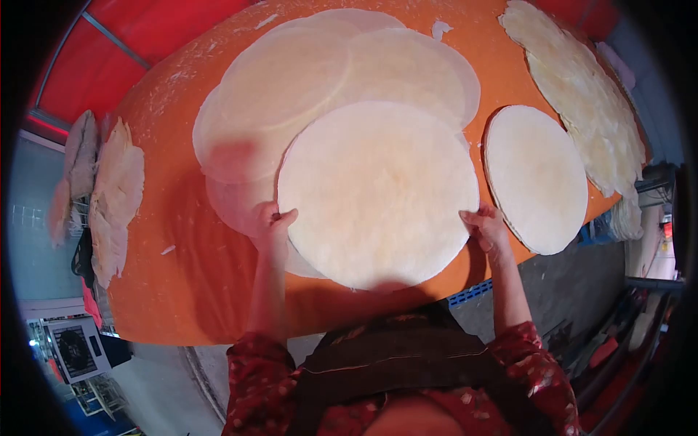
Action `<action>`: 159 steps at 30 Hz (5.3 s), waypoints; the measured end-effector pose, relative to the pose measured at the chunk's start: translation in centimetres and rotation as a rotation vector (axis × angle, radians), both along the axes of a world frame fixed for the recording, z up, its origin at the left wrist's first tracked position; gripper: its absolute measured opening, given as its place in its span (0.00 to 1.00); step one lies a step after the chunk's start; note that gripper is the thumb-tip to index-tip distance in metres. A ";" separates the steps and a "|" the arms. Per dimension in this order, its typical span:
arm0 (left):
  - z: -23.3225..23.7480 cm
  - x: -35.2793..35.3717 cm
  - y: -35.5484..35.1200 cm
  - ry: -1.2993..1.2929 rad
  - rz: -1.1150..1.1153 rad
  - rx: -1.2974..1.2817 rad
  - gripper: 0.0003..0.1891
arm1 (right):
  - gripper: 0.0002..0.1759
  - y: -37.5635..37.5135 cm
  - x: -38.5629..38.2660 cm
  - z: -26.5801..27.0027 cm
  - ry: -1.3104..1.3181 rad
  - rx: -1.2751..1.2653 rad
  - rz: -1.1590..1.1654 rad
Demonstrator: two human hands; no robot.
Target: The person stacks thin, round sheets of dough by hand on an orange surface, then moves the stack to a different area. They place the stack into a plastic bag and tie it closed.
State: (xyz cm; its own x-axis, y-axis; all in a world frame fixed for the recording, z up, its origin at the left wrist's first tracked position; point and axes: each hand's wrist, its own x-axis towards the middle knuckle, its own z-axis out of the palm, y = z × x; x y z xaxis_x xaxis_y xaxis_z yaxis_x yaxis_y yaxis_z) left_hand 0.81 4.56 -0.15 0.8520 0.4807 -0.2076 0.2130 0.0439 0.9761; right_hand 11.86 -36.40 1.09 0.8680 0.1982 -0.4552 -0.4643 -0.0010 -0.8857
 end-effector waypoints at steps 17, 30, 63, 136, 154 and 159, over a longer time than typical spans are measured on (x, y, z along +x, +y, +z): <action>-3.1 0.6 -1.1 0.020 0.129 0.513 0.05 | 0.18 2.0 0.4 2.5 0.012 0.274 -0.173; 12.7 6.8 -6.3 -0.244 -0.145 0.102 0.24 | 0.19 -2.3 2.1 14.4 -0.510 0.103 -0.052; 1.7 20.0 -37.5 0.078 -0.375 0.468 0.35 | 0.31 -33.1 6.6 -1.5 -0.557 -0.374 -0.728; 4.9 -8.9 -1.9 -0.202 0.608 -0.372 0.06 | 0.05 22.8 19.9 24.2 -1.739 -1.220 0.534; 4.3 -12.1 -1.7 -0.373 0.303 -0.730 0.25 | 0.09 27.3 -5.9 8.5 -1.535 -0.588 1.072; 3.5 -11.9 -1.3 -0.395 0.302 -0.683 0.27 | 0.10 27.5 -10.6 7.0 -1.444 -0.574 1.071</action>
State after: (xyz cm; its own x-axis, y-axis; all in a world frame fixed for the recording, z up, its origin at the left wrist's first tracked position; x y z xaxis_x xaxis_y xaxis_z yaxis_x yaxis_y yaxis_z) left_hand -11.10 3.24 3.38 0.7782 0.5765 -0.2491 -0.2539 0.6516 0.7148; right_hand 1.23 -8.87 8.11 0.2228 0.9510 0.2144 0.9330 -0.1442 -0.3296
